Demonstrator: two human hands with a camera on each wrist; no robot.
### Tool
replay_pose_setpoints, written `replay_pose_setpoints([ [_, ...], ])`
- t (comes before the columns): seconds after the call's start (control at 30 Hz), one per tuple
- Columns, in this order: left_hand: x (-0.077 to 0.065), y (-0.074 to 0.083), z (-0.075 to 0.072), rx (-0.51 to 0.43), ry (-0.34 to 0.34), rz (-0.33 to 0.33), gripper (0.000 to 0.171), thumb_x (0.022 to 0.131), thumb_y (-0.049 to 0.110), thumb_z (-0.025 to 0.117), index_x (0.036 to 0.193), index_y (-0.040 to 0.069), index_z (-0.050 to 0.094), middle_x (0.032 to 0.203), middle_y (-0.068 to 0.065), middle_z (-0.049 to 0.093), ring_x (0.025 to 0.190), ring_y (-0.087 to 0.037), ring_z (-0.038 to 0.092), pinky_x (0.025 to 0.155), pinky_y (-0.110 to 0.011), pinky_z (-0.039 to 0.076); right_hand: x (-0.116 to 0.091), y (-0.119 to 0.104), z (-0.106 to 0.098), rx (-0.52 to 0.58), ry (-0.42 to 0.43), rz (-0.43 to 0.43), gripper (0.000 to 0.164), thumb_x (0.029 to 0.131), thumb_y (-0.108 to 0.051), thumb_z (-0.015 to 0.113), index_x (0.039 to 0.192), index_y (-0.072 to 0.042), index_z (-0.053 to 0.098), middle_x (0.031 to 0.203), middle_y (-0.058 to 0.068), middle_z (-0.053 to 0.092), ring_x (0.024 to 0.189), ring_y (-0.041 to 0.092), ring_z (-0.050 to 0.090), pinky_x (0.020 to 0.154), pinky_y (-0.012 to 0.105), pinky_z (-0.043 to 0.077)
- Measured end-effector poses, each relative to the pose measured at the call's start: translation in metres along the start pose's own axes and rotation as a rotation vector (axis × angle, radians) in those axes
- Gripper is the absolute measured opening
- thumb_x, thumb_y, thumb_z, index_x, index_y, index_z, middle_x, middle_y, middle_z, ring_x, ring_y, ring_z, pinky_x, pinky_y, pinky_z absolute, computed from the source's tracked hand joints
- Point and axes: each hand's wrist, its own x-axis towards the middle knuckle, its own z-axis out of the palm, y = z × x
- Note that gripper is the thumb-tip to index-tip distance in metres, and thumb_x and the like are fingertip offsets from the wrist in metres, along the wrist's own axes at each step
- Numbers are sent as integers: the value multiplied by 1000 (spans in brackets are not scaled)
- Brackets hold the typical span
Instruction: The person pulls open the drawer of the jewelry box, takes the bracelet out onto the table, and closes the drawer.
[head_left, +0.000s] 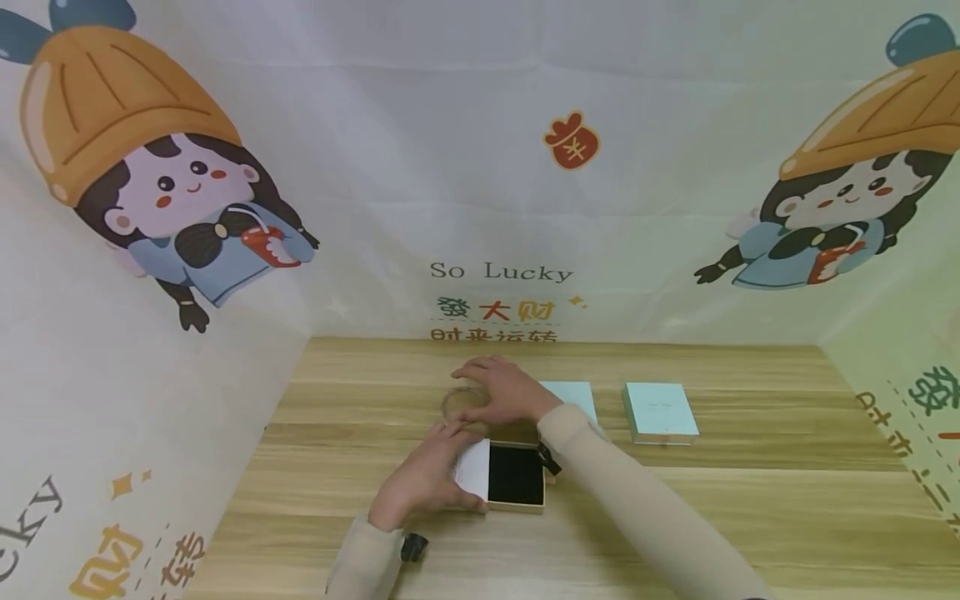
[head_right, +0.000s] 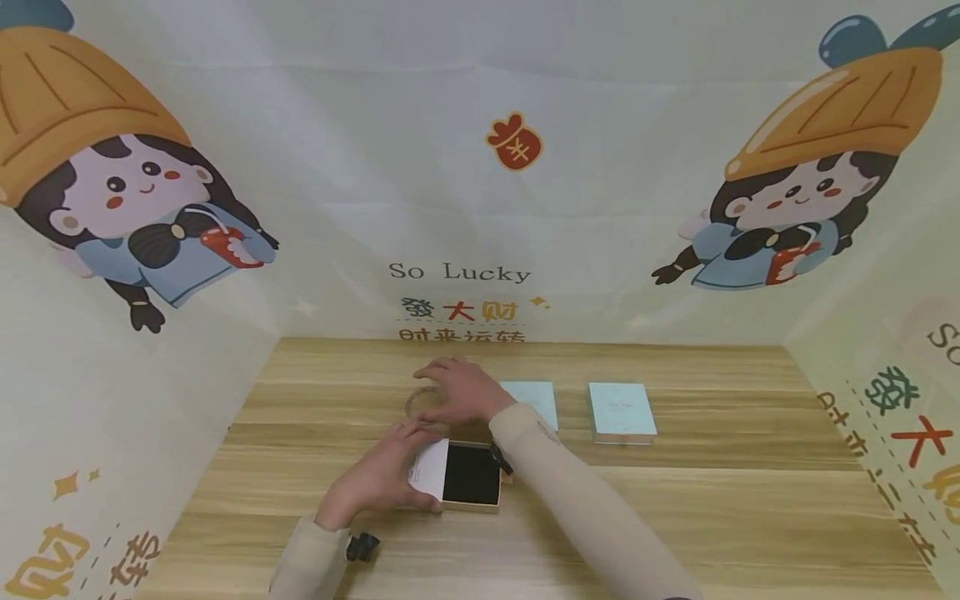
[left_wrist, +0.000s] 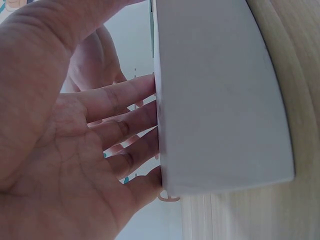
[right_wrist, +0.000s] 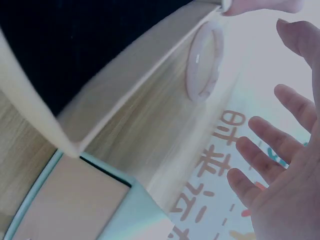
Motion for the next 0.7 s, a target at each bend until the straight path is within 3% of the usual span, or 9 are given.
replay_pose_setpoints([
  [0.27, 0, 2, 0, -5, 0, -2, 94, 62, 38, 98, 142, 7, 58, 159, -19, 43, 149, -50, 33, 121, -63, 30, -19, -2, -9, 86, 49, 20, 76, 90, -51, 74, 154, -20, 47, 161, 13, 42, 151, 35, 35, 124, 56, 28],
  [0.7, -1, 3, -1, -6, 11, -5, 93, 62, 35, 98, 141, 7, 58, 149, -19, 52, 140, -45, 44, 113, -58, 43, -51, -2, -8, 311, 145, 122, 75, 90, -53, 74, 155, -26, 45, 163, 1, 40, 153, 28, 33, 121, 57, 34],
])
